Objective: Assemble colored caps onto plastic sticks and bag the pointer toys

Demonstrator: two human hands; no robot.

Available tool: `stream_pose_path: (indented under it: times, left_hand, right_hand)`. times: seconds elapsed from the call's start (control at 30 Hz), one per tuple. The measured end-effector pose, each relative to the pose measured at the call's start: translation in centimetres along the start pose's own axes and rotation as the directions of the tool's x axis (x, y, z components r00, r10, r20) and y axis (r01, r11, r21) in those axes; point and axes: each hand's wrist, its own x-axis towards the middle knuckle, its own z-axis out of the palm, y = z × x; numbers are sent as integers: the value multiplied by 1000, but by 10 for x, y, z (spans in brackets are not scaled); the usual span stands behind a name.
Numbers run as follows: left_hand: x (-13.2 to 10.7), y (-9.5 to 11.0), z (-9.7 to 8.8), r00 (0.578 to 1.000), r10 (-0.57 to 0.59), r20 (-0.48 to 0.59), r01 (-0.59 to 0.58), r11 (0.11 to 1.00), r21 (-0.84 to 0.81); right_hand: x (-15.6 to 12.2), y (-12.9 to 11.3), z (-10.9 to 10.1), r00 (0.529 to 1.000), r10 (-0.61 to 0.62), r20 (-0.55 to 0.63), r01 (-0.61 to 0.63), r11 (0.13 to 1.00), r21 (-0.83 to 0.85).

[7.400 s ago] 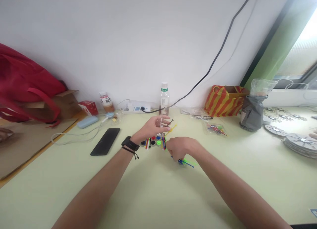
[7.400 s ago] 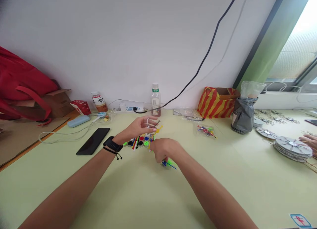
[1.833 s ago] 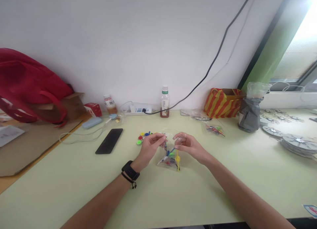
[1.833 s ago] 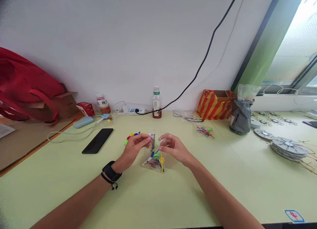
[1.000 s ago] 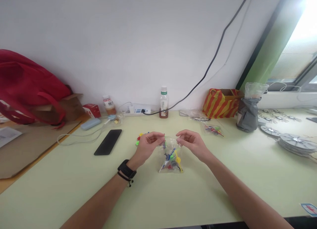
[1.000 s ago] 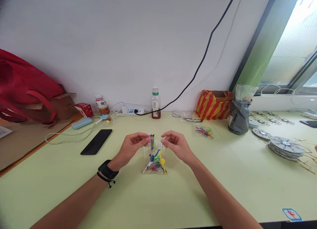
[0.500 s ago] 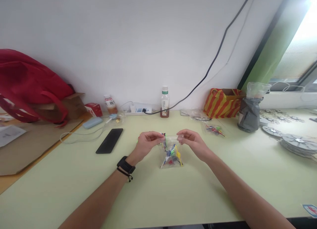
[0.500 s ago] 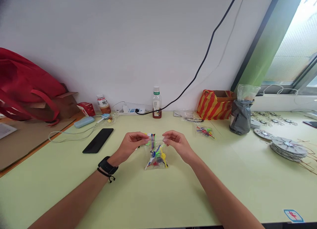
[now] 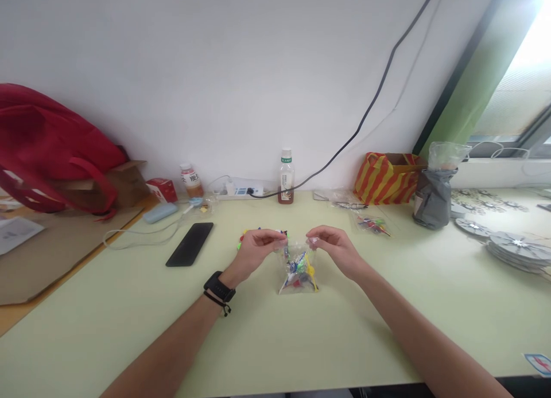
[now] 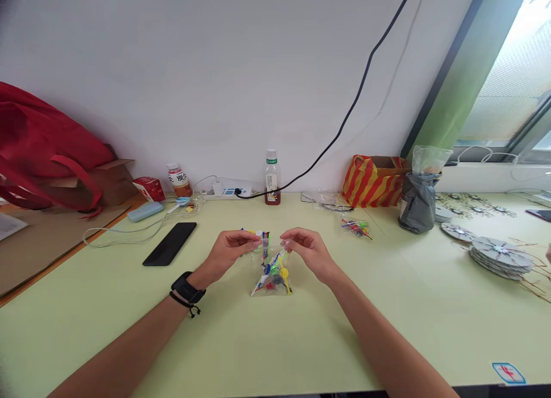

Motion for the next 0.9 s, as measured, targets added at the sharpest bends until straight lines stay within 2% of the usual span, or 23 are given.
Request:
stream_pose_path:
  times: [0.13,0.3,0.47,0.67,0.9]
  left_hand:
    - [0,1,-5,999,-4,51,2,999,39]
    - [0,-4,-1,998,-37,47,43,991,-126]
    - [-1,-10,8,999,-33,11,33,998,51]
    - [1,-10,4,1000,-11,-3,11,999,32]
    - [4,-11,-5,999,3,43,-7,996,92]
  right_hand:
    - [3,7,-3,999,45,-30,-45,999,4]
    - [2,4,-1,999,16,-32,-14,997,80]
    - [-2,-5,6,998,-38,-47,38,999,-15]
    - [0,-1,7,999,34,-32,-36,998,-57]
    - [1,4,5,994,15,-104,-24,996,-84]
